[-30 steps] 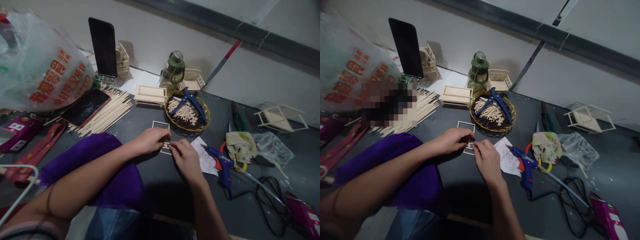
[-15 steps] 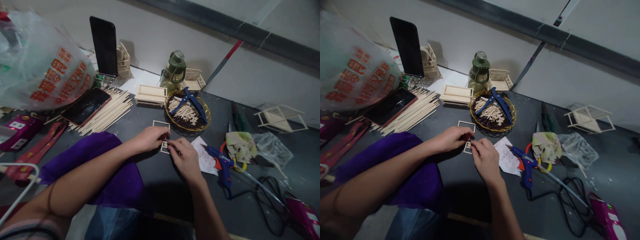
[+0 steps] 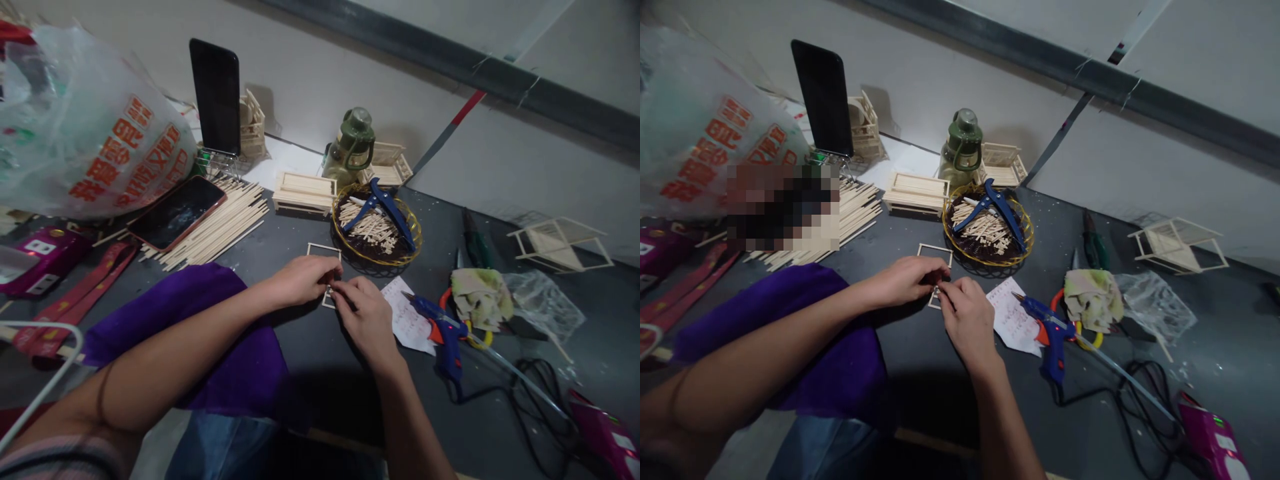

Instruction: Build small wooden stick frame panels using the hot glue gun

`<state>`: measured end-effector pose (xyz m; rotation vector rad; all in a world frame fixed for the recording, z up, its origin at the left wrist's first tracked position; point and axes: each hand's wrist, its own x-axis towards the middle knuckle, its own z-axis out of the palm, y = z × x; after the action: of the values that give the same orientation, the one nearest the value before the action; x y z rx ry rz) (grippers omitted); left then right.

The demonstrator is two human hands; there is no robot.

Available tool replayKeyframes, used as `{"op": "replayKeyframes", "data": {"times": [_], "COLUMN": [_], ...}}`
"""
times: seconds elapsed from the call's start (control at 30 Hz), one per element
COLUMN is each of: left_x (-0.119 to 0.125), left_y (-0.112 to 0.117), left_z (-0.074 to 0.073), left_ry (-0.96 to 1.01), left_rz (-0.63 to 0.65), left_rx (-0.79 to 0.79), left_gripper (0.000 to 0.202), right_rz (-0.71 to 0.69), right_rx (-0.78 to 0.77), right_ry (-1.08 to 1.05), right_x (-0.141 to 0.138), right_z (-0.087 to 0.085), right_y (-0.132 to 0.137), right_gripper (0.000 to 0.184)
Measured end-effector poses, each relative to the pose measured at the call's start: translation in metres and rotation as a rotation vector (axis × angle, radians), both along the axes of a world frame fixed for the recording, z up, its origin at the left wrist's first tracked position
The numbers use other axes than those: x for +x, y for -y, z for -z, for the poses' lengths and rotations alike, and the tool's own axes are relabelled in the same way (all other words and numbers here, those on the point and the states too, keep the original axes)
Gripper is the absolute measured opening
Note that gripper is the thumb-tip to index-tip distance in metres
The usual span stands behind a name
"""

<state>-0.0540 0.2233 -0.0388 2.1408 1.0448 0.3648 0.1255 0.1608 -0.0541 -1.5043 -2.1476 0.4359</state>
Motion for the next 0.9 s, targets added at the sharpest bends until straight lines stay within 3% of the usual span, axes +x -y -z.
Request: {"op": "replayKeyframes", "data": {"times": [0.9], "left_x": [-0.0001], "left_y": [0.0008], "left_z": [-0.0024], "left_ry": [-0.016], "left_rz": [0.009], "left_rx": [-0.002], "left_gripper": [0.032], "right_rz": [0.009], "right_rx": [-0.006], "right_ry": [0.021], "right_x": [-0.0012], "right_z": [0.0024], "right_y": [-0.0005], "right_gripper": [0.02]}}
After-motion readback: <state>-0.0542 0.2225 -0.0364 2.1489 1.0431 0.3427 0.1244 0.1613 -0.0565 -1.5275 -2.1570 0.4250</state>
